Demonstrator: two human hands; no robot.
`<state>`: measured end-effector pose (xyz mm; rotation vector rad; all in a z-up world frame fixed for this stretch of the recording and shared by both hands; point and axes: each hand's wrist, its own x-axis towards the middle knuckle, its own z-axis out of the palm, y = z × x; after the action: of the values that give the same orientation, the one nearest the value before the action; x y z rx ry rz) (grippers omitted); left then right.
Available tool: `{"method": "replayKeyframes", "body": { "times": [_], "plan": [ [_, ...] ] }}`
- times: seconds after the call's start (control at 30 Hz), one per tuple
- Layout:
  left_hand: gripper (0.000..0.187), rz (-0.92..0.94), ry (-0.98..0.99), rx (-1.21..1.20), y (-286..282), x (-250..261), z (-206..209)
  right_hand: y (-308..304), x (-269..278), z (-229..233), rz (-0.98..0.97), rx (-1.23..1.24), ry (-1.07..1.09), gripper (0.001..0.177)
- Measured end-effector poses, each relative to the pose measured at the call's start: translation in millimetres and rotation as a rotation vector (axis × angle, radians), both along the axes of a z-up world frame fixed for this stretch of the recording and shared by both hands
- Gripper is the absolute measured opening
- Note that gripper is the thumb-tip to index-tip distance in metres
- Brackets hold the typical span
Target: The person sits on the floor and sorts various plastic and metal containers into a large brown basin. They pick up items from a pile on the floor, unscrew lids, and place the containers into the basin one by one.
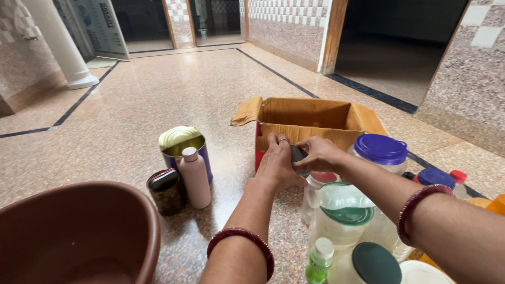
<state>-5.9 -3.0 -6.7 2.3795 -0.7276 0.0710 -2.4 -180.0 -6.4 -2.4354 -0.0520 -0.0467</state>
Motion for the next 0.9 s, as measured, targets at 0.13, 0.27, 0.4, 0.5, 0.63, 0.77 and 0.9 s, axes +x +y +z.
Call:
{"method": "replayKeyframes", "body": {
  "times": [0.13, 0.27, 0.4, 0.5, 0.63, 0.77, 0.9],
  "plan": [
    [0.139, -0.057, -0.074, -0.100, -12, 2, -20, -17, 1, -15, -0.088, -0.108, 0.002, 0.068],
    [0.134, -0.131, -0.057, -0.139, -32, 26, -49, -25, 5, -35, -0.217, -0.240, -0.042, 0.087],
    [0.110, -0.093, 0.054, -0.164, -41, 49, -79, -33, 4, -45, -0.296, -0.264, 0.058, 0.099],
    [0.097, -0.056, 0.202, -0.263, -51, 62, -96, -50, 8, -55, -0.324, -0.326, 0.105, 0.104],
    [0.084, -0.052, 0.257, -0.305, -60, 74, -121, -64, 13, -78, -0.363, -0.324, 0.128, 0.105],
    [0.078, -0.020, 0.331, -0.268, -67, 72, -133, -75, 27, -93, -0.329, -0.267, 0.129, 0.106],
    [0.087, 0.035, 0.446, -0.203, -71, 73, -142, -74, 37, -100, -0.360, -0.275, 0.111, 0.107]
  ]
}}
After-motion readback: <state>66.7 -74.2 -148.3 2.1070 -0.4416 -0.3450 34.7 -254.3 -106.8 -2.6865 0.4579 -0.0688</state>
